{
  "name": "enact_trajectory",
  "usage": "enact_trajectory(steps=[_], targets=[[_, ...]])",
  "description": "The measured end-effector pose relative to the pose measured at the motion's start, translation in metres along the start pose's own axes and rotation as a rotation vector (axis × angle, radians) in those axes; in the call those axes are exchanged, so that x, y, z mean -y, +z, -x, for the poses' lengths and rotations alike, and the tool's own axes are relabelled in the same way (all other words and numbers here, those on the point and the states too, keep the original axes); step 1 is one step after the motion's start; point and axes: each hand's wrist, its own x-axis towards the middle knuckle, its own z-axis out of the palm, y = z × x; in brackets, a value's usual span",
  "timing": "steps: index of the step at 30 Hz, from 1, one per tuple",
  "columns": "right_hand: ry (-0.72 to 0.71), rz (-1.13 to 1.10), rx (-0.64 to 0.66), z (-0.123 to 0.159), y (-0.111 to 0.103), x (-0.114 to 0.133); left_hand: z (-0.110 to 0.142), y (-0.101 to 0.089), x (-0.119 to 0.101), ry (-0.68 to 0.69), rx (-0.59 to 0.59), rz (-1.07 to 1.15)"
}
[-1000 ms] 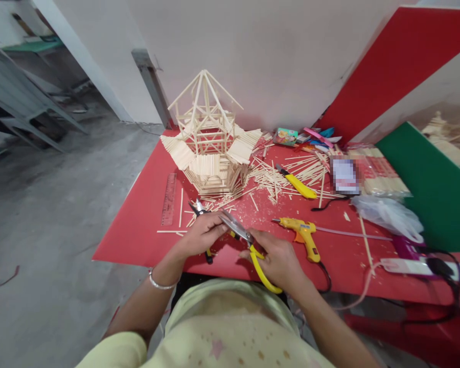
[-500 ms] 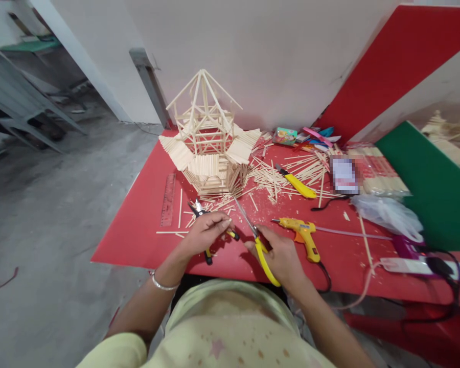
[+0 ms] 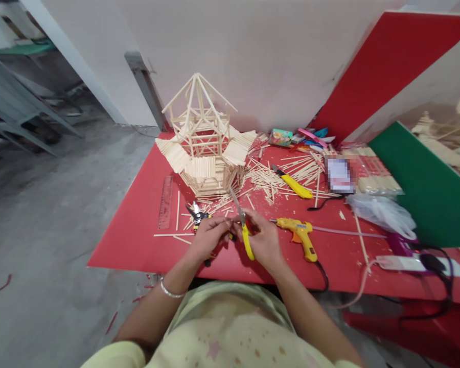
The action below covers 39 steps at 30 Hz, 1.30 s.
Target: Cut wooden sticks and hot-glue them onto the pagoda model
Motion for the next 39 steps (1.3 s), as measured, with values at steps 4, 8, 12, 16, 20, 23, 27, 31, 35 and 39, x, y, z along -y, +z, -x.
enact_trajectory(steps=[4, 8, 12, 16, 20, 23, 27, 31, 35, 39], targets=[[-0.050, 0.078, 0.048, 0.000, -0.002, -0.003, -0.002, -0.002, 0.005, -0.054, -0.054, 0.009], [-0.034, 0.068, 0.040, -0.003, 0.000, -0.005, -0.003, -0.002, 0.007, -0.049, -0.044, 0.052], [0.042, 0.059, -0.041, -0.001, 0.000, -0.006, -0.002, -0.004, 0.002, 0.057, -0.050, 0.106], [-0.007, 0.241, -0.006, 0.006, -0.008, 0.003, 0.001, -0.008, -0.006, 0.186, -0.153, 0.128], [-0.116, 0.433, 0.156, 0.014, -0.010, 0.019, 0.006, -0.006, -0.013, 0.288, -0.219, 0.040], [-0.134, 0.509, 0.226, 0.020, -0.006, 0.026, 0.010, -0.003, -0.014, 0.352, -0.270, -0.063], [-0.095, 0.586, 0.238, 0.027, 0.000, 0.026, 0.013, -0.001, -0.011, 0.403, -0.309, -0.149], [-0.107, 0.585, 0.227, 0.029, 0.000, 0.025, 0.013, -0.001, -0.007, 0.431, -0.338, -0.227], [-0.112, 0.563, 0.223, 0.030, 0.000, 0.025, 0.014, 0.002, -0.008, 0.440, -0.343, -0.292], [-0.094, 0.562, 0.241, 0.030, -0.002, 0.025, 0.016, 0.002, -0.011, 0.456, -0.351, -0.370]])
